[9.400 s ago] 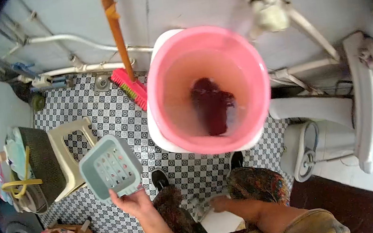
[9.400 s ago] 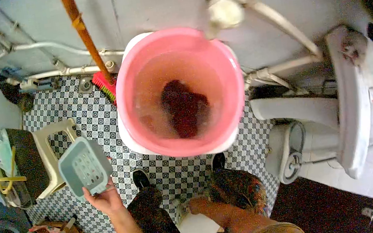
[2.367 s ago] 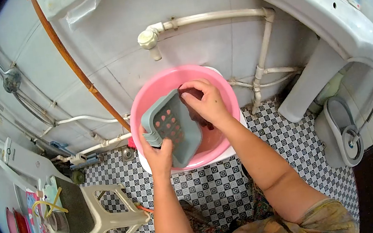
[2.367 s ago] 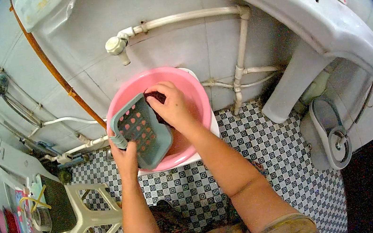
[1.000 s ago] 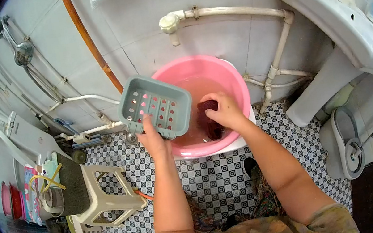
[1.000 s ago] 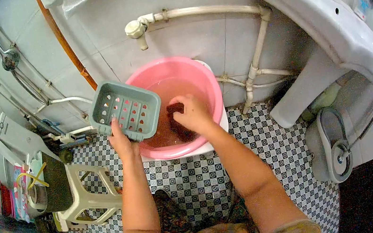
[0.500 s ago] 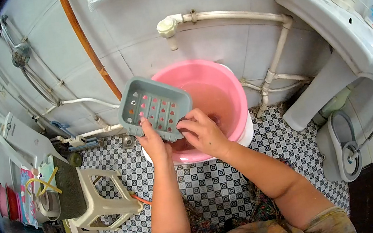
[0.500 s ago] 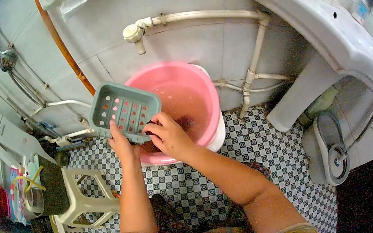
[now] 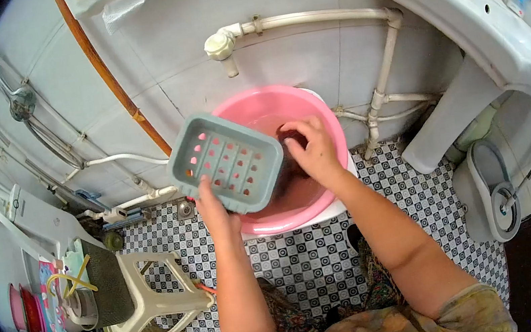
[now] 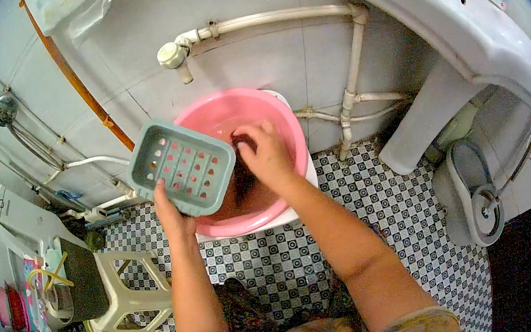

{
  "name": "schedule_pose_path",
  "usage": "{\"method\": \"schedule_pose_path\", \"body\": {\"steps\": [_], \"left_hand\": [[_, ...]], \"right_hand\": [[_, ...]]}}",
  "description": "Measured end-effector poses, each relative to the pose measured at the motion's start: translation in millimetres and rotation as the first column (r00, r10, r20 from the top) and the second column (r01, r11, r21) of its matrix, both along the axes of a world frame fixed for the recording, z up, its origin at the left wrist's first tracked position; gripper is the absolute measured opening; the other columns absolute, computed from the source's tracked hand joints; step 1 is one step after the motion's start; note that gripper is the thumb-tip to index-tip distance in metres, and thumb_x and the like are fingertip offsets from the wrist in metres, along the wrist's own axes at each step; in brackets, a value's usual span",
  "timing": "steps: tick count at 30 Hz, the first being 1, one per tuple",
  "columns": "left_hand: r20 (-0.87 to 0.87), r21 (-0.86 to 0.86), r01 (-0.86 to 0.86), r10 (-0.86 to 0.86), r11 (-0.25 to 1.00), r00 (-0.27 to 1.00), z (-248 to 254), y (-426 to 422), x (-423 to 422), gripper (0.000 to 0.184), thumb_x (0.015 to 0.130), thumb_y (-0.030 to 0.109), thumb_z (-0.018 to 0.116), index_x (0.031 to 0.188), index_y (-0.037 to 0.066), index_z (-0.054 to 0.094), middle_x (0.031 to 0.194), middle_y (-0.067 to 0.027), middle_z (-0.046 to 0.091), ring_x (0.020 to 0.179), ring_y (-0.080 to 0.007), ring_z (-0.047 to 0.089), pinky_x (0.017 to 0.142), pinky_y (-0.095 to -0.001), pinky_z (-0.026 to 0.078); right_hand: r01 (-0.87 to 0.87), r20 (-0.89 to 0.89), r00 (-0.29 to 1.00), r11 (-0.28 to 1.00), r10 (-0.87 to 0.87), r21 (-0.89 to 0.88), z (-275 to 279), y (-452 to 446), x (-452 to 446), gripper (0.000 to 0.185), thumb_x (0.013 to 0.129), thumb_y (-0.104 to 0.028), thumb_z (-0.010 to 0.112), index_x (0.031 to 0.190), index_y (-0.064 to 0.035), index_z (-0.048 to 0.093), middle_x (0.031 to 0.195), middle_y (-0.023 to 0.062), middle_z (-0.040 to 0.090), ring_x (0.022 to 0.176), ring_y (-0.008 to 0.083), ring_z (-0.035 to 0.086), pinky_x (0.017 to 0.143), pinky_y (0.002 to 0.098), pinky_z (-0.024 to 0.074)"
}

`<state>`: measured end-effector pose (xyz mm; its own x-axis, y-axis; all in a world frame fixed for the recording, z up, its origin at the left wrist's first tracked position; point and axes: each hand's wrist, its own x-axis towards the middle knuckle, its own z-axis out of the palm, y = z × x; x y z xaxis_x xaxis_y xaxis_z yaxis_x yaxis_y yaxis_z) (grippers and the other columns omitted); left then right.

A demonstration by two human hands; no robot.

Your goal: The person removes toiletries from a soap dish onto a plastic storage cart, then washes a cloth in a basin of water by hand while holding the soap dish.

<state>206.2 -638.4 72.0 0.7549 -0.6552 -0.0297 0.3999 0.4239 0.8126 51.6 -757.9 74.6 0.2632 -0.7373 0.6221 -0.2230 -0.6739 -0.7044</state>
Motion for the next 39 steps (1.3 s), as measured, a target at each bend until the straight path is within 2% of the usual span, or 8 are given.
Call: {"method": "schedule_pose_path", "body": {"steps": [5, 10, 14, 21, 27, 30, 32, 39], "left_hand": [[-0.081, -0.021, 0.048, -0.050, 0.999, 0.996, 8, 7, -3, 0.053, 0.082, 0.039, 0.047, 0.120, 0.003, 0.039, 0.115, -0.0129, 0.047, 0.101, -0.0252, 0.048, 0.084, -0.0398, 0.043], [-0.151, -0.020, 0.029, -0.032, 0.999, 0.988, 7, 11, 4, 0.056, 0.081, 0.043, 0.048, 0.120, 0.004, 0.039, 0.115, -0.0121, 0.045, 0.104, -0.0264, 0.045, 0.086, -0.0429, 0.040], [-0.175, 0.012, -0.057, 0.058, 0.998, 0.983, 15, 18, 2, 0.051, 0.084, 0.040, 0.046, 0.120, 0.004, 0.039, 0.112, -0.0133, 0.046, 0.099, -0.0263, 0.049, 0.083, -0.0419, 0.042], [-0.183, 0.005, -0.085, 0.084, 0.996, 0.980, 9, 24, 12, 0.052, 0.082, 0.041, 0.048, 0.119, 0.007, 0.040, 0.114, -0.0101, 0.045, 0.103, -0.0245, 0.045, 0.086, -0.0424, 0.040], [-0.165, 0.019, -0.081, 0.083, 0.997, 0.983, 9, 25, 14, 0.052, 0.082, 0.041, 0.049, 0.119, 0.006, 0.040, 0.112, -0.0100, 0.046, 0.101, -0.0237, 0.046, 0.085, -0.0419, 0.041], [-0.170, 0.032, -0.041, 0.046, 0.999, 0.984, 10, 26, 14, 0.052, 0.082, 0.041, 0.049, 0.118, 0.006, 0.040, 0.112, -0.0099, 0.046, 0.102, -0.0236, 0.045, 0.085, -0.0421, 0.041], [-0.163, 0.037, -0.040, 0.045, 0.999, 0.986, 11, 27, 12, 0.052, 0.082, 0.041, 0.049, 0.118, 0.006, 0.040, 0.112, -0.0101, 0.046, 0.102, -0.0238, 0.046, 0.085, -0.0422, 0.041], [-0.157, 0.054, -0.046, 0.054, 0.997, 0.986, 8, 23, 13, 0.052, 0.082, 0.041, 0.050, 0.119, 0.006, 0.040, 0.114, -0.0113, 0.046, 0.102, -0.0253, 0.047, 0.085, -0.0428, 0.041]], "right_hand": [[0.003, -0.090, 0.996, 0.999, 0.000, 0.033, -13, -21, -8, 0.023, 0.070, -0.004, 0.059, 0.093, -0.0051, 0.059, 0.092, 0.0106, 0.056, 0.090, 0.0237, 0.053, 0.079, 0.0306, 0.0424], [-0.388, 0.273, 0.921, 0.707, 0.278, 0.591, -21, -26, -6, 0.029, 0.071, 0.001, 0.056, 0.099, -0.0056, 0.059, 0.107, 0.0124, 0.055, 0.095, 0.0240, 0.055, 0.081, 0.0312, 0.0436], [-0.688, 0.689, 0.706, 0.386, 0.164, 0.614, 11, -17, -14, 0.032, 0.076, 0.006, 0.049, 0.107, -0.0021, 0.051, 0.103, 0.0095, 0.056, 0.097, 0.0201, 0.053, 0.088, 0.0319, 0.0419], [-0.857, 0.841, 0.487, 0.314, 0.236, 0.408, 17, -20, -18, 0.032, 0.077, 0.004, 0.049, 0.108, -0.0035, 0.052, 0.104, 0.0086, 0.056, 0.098, 0.0197, 0.052, 0.089, 0.0319, 0.0406], [-0.633, 0.490, 0.773, 0.538, 0.403, 0.556, -4, -30, -9, 0.037, 0.074, 0.009, 0.044, 0.107, -0.0043, 0.054, 0.107, 0.0065, 0.055, 0.099, 0.0187, 0.052, 0.088, 0.0295, 0.0391], [-0.361, -0.011, 0.918, 0.847, 0.396, 0.390, -22, -33, -7, 0.042, 0.068, 0.008, 0.045, 0.105, -0.0084, 0.057, 0.105, 0.0094, 0.055, 0.100, 0.0233, 0.051, 0.088, 0.0320, 0.0385], [0.130, -0.401, 0.901, 0.986, -0.162, -0.107, -24, -23, -7, 0.044, 0.066, 0.009, 0.043, 0.100, -0.0126, 0.060, 0.102, 0.0118, 0.054, 0.098, 0.0276, 0.050, 0.085, 0.0327, 0.0388], [-0.129, -0.563, 0.793, 0.966, 0.235, 0.222, -12, -14, -9, 0.046, 0.061, 0.010, 0.048, 0.097, -0.0145, 0.060, 0.099, 0.0087, 0.051, 0.095, 0.0280, 0.046, 0.083, 0.0346, 0.0377]]}}
